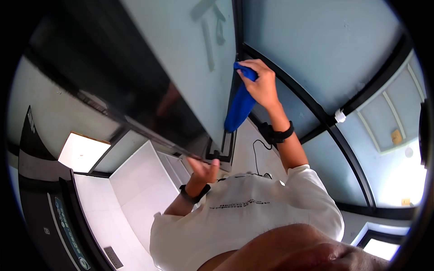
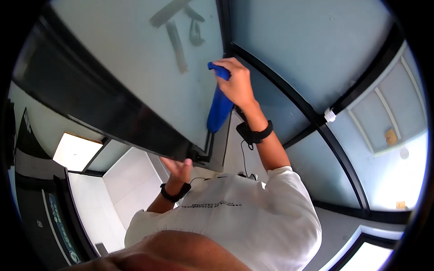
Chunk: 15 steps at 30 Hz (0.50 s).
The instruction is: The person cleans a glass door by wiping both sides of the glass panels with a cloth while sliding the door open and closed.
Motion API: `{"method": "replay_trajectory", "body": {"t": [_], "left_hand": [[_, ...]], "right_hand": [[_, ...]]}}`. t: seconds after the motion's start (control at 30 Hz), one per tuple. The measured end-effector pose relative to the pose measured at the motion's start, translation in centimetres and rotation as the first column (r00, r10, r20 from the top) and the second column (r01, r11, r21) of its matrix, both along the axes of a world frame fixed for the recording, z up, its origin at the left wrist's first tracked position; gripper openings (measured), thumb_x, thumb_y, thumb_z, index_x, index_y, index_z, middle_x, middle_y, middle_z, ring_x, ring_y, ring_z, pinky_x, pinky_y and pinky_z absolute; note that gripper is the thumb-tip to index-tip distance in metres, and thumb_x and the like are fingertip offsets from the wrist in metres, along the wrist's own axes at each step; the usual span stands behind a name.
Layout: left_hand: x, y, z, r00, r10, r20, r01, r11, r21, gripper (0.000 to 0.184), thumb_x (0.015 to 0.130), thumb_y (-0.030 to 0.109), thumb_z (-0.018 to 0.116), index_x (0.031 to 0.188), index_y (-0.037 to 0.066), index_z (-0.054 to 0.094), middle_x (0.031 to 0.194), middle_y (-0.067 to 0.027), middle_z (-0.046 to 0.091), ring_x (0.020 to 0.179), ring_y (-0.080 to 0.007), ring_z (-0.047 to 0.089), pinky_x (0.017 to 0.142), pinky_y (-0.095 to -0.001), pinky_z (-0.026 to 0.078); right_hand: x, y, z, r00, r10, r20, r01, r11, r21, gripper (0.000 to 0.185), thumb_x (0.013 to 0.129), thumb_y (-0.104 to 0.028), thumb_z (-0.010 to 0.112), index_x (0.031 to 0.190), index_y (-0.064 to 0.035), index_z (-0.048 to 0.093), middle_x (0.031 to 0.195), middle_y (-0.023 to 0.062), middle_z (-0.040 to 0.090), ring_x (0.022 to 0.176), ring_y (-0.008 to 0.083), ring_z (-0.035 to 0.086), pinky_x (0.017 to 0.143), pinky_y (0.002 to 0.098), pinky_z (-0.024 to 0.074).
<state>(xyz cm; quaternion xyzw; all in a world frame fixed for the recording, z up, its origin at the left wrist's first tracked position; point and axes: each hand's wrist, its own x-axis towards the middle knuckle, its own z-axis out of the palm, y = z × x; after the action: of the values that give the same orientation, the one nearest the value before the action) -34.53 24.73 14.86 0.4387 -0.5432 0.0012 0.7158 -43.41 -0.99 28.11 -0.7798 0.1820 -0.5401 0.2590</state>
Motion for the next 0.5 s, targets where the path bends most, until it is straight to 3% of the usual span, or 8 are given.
{"method": "replay_trajectory", "body": {"t": [0.07,0.1,0.13,0.17,0.23,0.3,0.37,0.5], "left_hand": [[-1.0,-1.0,-1.3,0.916,-0.206,0.345,0.209,0.977,0.028,0.089,0.075,0.004,0.062,0.141,-0.017,0.005,0.134,-0.0281,0.035,0.122,-0.0311,0.042,0.107,-0.0392,0.033],[-2.6,-1.6,-2.8,0.869,-0.035,0.494,0.017,0.999,0.041,0.091,0.074,0.006,0.064,0.141,-0.018,0.006,0.133,-0.0269,0.036,0.120,-0.0315,0.043,0.105,-0.0400,0.035],[-4.0,-2.5,1.5,0.834,-0.157,0.530,0.124,0.988,0.097,0.092,0.076,0.007,0.066,0.141,-0.019,0.008,0.135,-0.0274,0.035,0.124,-0.0352,0.041,0.106,-0.0429,0.035],[-5.3,-3.0,-1.2,0.884,-0.397,0.247,0.214,0.814,0.541,0.088,0.077,0.008,0.069,0.140,-0.018,0.014,0.140,-0.0310,0.032,0.132,-0.0431,0.035,0.109,-0.0468,0.032],[-9.1,-6.5,1.8,0.944,-0.282,0.171,0.252,0.951,0.178,0.072,0.077,0.007,0.071,0.131,-0.017,0.030,0.131,-0.0313,0.036,0.119,-0.0424,0.043,0.099,-0.0559,0.039],[-10.8,-9.5,4.3,0.827,0.004,0.563,0.079,0.989,-0.122,0.081,0.078,0.008,0.073,0.137,-0.016,0.024,0.141,-0.0363,0.028,0.130,-0.0527,0.035,0.103,-0.0586,0.037],[-12.8,-12.6,3.9,0.798,-0.008,0.603,0.149,0.971,-0.185,0.084,0.077,0.009,0.075,0.142,-0.007,0.025,0.147,-0.0378,0.020,0.133,-0.0597,0.028,0.106,-0.0607,0.033],[-18.4,-17.4,3.6,0.817,-0.068,0.573,0.210,0.960,-0.185,0.081,0.079,0.007,0.075,0.144,-0.004,0.029,0.148,-0.0378,0.020,0.133,-0.0604,0.027,0.106,-0.0616,0.032]], "right_hand": [[-4.2,0.5,0.1,0.997,-0.013,-0.071,0.018,0.997,0.074,0.023,0.079,-0.003,0.075,0.102,-0.0003,0.071,0.092,0.0117,0.069,0.083,0.0192,0.066,0.074,0.0288,0.0510],[-6.3,0.6,-0.1,0.997,-0.006,-0.073,0.015,0.992,0.129,0.024,0.079,-0.001,0.074,0.102,-0.0014,0.071,0.087,0.0100,0.066,0.075,0.0158,0.062,0.070,0.0273,0.0496],[-8.8,1.1,0.1,0.995,0.054,-0.078,-0.039,0.982,0.183,0.026,0.079,-0.002,0.074,0.104,-0.0016,0.070,0.087,0.0086,0.066,0.075,0.0144,0.061,0.070,0.0271,0.0493],[-11.3,1.8,0.6,0.991,0.110,-0.080,-0.088,0.968,0.236,0.028,0.079,-0.002,0.074,0.107,-0.0019,0.069,0.087,0.0072,0.066,0.075,0.0130,0.060,0.071,0.0270,0.0490],[-15.6,3.3,1.7,0.969,0.217,-0.119,-0.181,0.949,0.258,0.033,0.080,-0.001,0.072,0.113,-0.0020,0.067,0.089,0.0059,0.066,0.078,0.0119,0.060,0.074,0.0266,0.0484],[-19.9,2.6,-0.1,0.927,0.305,-0.219,-0.229,0.922,0.313,0.036,0.075,0.005,0.070,0.111,-0.0001,0.066,0.097,0.0088,0.066,0.091,0.0165,0.060,0.084,0.0287,0.0468],[-22.3,3.1,0.0,0.881,0.417,-0.226,-0.345,0.890,0.297,0.035,0.071,0.010,0.067,0.105,0.0018,0.066,0.100,0.0114,0.068,0.095,0.0201,0.061,0.086,0.0302,0.0470],[-26.7,1.8,-2.6,0.928,0.260,-0.267,-0.176,0.937,0.301,0.035,0.074,0.015,0.057,0.105,0.0030,0.066,0.105,0.0141,0.069,0.097,0.0231,0.063,0.089,0.0327,0.0480]]}}
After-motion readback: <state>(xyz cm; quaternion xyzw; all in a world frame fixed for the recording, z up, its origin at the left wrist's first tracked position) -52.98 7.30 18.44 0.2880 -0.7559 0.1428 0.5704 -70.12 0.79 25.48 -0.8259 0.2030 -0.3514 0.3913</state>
